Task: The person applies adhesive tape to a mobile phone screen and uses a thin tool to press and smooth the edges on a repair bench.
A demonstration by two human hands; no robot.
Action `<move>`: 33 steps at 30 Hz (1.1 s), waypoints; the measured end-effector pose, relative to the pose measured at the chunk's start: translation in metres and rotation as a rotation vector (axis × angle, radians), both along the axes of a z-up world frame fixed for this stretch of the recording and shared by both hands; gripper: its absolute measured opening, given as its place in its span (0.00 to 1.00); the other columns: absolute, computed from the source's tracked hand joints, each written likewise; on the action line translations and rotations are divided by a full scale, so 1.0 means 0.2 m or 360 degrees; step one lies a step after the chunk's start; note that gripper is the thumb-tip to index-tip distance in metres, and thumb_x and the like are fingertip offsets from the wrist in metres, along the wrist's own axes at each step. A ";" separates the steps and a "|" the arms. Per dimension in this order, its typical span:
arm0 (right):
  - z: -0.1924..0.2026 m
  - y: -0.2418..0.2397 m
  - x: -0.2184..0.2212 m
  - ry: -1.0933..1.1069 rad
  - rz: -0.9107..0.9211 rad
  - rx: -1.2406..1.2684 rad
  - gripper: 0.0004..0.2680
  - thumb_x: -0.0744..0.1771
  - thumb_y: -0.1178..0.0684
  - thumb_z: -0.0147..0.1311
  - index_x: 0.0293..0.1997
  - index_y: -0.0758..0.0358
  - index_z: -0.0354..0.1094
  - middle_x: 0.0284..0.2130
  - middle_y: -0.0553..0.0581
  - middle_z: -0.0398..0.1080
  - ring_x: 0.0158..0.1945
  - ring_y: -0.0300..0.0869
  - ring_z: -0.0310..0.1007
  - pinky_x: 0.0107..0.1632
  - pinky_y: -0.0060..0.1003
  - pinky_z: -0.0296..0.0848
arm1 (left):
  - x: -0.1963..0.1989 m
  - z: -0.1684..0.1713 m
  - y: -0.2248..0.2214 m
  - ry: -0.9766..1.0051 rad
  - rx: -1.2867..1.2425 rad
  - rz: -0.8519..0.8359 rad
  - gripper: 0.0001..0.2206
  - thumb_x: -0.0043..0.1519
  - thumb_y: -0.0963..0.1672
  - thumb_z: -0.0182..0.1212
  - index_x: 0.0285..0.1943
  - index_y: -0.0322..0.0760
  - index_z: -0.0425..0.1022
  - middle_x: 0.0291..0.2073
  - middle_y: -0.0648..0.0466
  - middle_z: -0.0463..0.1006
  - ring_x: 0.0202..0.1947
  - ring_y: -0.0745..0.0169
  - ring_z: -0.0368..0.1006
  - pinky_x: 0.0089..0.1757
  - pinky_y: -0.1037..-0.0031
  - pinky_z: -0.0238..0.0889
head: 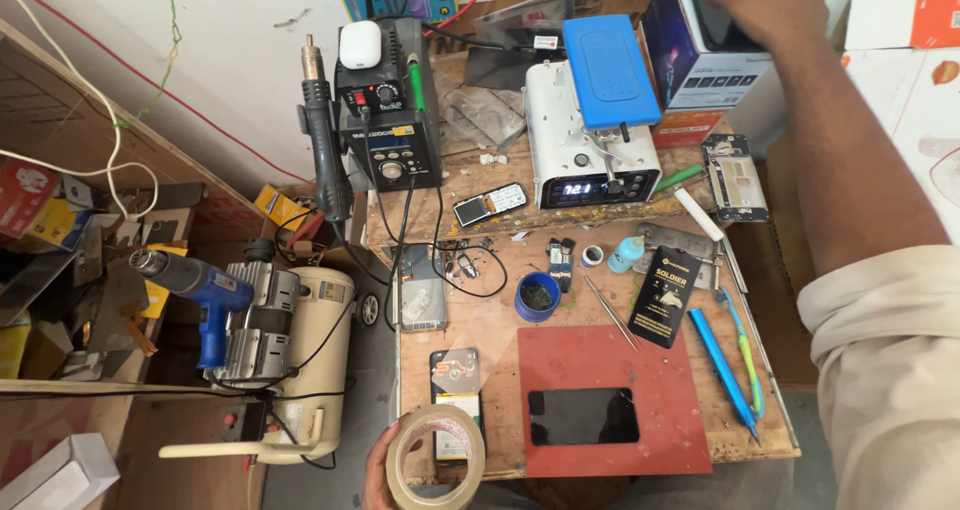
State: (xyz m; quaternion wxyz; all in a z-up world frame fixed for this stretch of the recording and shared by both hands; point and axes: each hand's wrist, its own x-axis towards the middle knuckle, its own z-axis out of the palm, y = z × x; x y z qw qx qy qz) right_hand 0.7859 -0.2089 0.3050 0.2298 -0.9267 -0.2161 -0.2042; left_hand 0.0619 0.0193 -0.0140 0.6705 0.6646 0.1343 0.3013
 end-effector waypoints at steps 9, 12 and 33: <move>-0.05 0.06 0.02 0.0104 0.0002 -0.0280 0.33 0.59 0.32 0.71 0.61 0.70 0.71 0.49 0.72 0.75 0.48 0.60 0.77 0.50 0.50 0.73 | -0.08 -0.20 -0.02 -0.0039 -0.0085 -0.0095 0.36 0.63 0.53 0.61 0.73 0.26 0.54 0.67 0.30 0.67 0.67 0.38 0.68 0.60 0.54 0.65; -0.07 0.07 0.03 0.0080 -0.0015 -0.0202 0.33 0.58 0.32 0.73 0.60 0.69 0.71 0.49 0.71 0.75 0.48 0.59 0.77 0.50 0.49 0.73 | -0.08 -0.20 -0.02 -0.0014 -0.0083 -0.0063 0.34 0.64 0.53 0.58 0.73 0.27 0.55 0.66 0.30 0.68 0.66 0.37 0.69 0.59 0.53 0.66; 0.00 -0.23 -1.02 -0.0002 0.0717 0.0945 0.18 0.70 0.61 0.56 0.70 0.68 0.64 0.57 0.62 0.69 0.62 0.47 0.70 0.67 0.43 0.71 | 0.16 0.38 -0.32 0.0159 0.0071 0.0298 0.51 0.38 0.51 0.83 0.69 0.25 0.60 0.60 0.35 0.75 0.60 0.43 0.75 0.57 0.59 0.69</move>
